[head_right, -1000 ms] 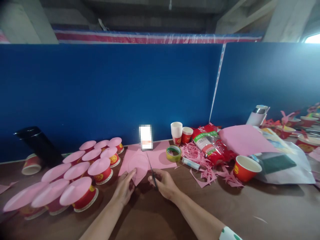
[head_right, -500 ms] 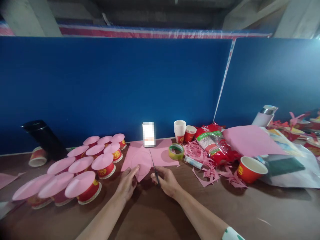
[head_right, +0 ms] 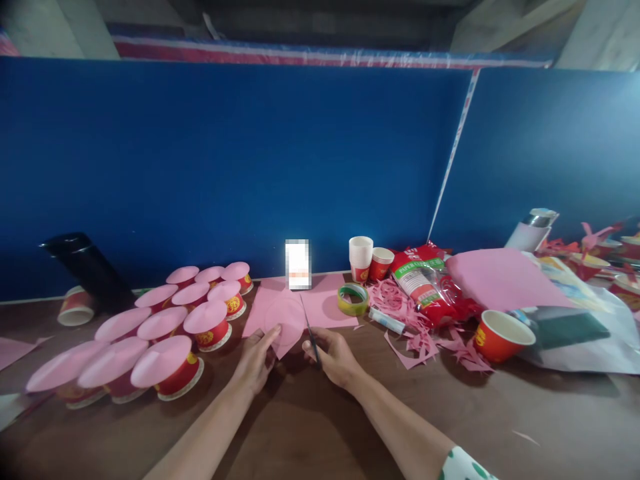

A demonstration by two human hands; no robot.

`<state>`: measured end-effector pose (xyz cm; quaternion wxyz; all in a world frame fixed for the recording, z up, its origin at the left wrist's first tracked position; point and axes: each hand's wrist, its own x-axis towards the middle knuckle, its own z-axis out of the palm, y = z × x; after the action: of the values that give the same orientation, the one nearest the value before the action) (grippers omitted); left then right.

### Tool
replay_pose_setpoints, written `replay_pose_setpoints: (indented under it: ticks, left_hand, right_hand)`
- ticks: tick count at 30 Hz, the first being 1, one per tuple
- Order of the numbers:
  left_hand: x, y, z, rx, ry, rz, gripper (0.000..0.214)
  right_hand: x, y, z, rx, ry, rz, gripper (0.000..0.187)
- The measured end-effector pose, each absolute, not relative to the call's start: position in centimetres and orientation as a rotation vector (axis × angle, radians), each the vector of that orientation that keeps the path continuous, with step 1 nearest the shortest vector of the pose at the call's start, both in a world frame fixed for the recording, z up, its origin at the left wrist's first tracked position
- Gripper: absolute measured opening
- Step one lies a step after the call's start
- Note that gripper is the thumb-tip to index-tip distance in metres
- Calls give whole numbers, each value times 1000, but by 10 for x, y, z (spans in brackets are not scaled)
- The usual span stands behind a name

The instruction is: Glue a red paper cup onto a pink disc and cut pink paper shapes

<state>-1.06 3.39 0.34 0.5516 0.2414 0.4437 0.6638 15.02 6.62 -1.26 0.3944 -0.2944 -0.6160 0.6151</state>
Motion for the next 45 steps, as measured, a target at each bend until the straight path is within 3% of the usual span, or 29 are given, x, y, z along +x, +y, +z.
replay_pose_setpoints:
  ticks: [45]
  left_hand:
    - [-11,35,1,517,1123,1567,30]
  right_hand:
    - [150,66,-11,-798,-1588,1516,41]
